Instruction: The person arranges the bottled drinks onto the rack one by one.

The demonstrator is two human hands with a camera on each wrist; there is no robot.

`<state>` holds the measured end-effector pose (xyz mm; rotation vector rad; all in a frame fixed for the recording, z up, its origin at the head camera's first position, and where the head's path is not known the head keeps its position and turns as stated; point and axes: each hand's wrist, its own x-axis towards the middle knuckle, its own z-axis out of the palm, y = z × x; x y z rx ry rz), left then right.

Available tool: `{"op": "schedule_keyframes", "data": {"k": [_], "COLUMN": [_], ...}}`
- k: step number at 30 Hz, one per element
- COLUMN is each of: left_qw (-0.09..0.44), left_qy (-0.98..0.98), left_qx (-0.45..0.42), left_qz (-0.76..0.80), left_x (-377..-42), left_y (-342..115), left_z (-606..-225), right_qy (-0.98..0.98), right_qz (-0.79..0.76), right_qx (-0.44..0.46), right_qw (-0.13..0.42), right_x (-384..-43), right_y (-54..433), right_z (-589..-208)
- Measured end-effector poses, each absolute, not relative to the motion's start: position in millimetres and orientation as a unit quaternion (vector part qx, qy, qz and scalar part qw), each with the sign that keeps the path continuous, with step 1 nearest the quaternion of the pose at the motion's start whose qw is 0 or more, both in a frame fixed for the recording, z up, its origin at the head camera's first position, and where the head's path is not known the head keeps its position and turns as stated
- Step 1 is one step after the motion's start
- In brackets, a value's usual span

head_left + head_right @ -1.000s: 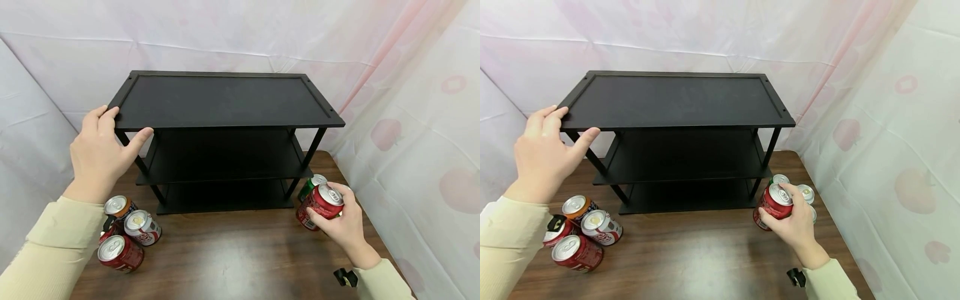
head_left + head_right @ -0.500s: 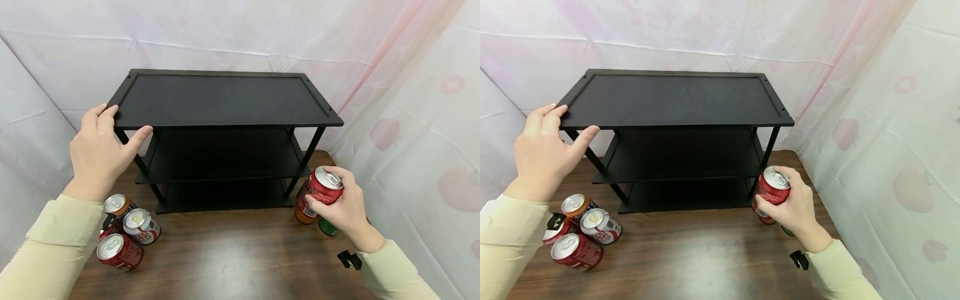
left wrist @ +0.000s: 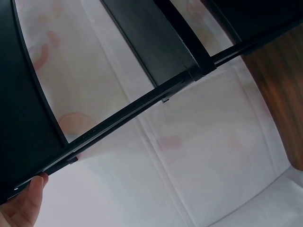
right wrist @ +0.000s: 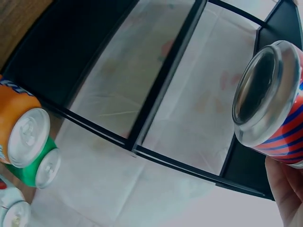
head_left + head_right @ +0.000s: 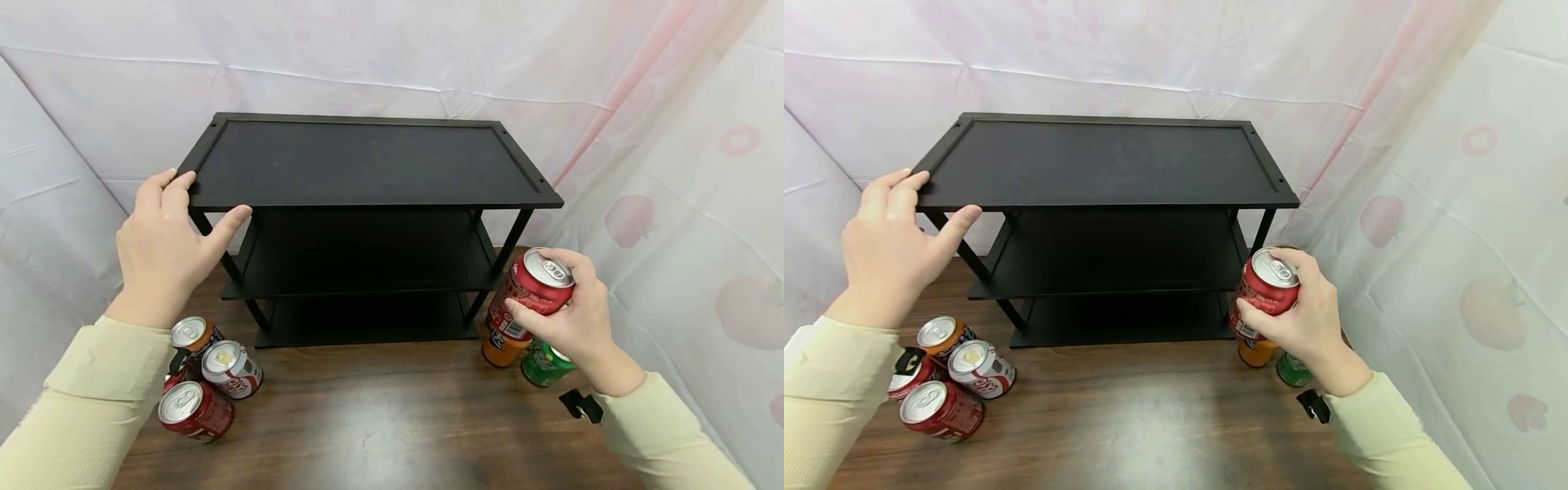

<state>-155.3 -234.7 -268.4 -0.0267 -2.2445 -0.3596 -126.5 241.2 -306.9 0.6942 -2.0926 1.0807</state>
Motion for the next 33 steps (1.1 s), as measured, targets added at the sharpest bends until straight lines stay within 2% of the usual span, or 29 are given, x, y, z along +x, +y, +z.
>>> {"op": "schedule_keyframes", "data": {"k": [13,20,33], "left_qw": [0.429,0.419,0.427], "left_qy": [-0.892,-0.896,-0.892], "left_qx": [-0.017,-0.015,-0.023], "left_qz": [-0.142,-0.147,-0.147], "left_x": [-157,-156,-158], "left_y": [-233,-233,-233], "left_z": [-269,-270,-271], "right_qy": [-0.792,-0.776,-0.771], "right_qz": [0.421,0.421,0.423], "right_qx": [0.260,0.267,0.276], "right_qw": [0.356,0.386,0.388], "right_x": [-137,-144,-151], "right_y": [238,233,227], "right_z": [-277,-262,-233]}}
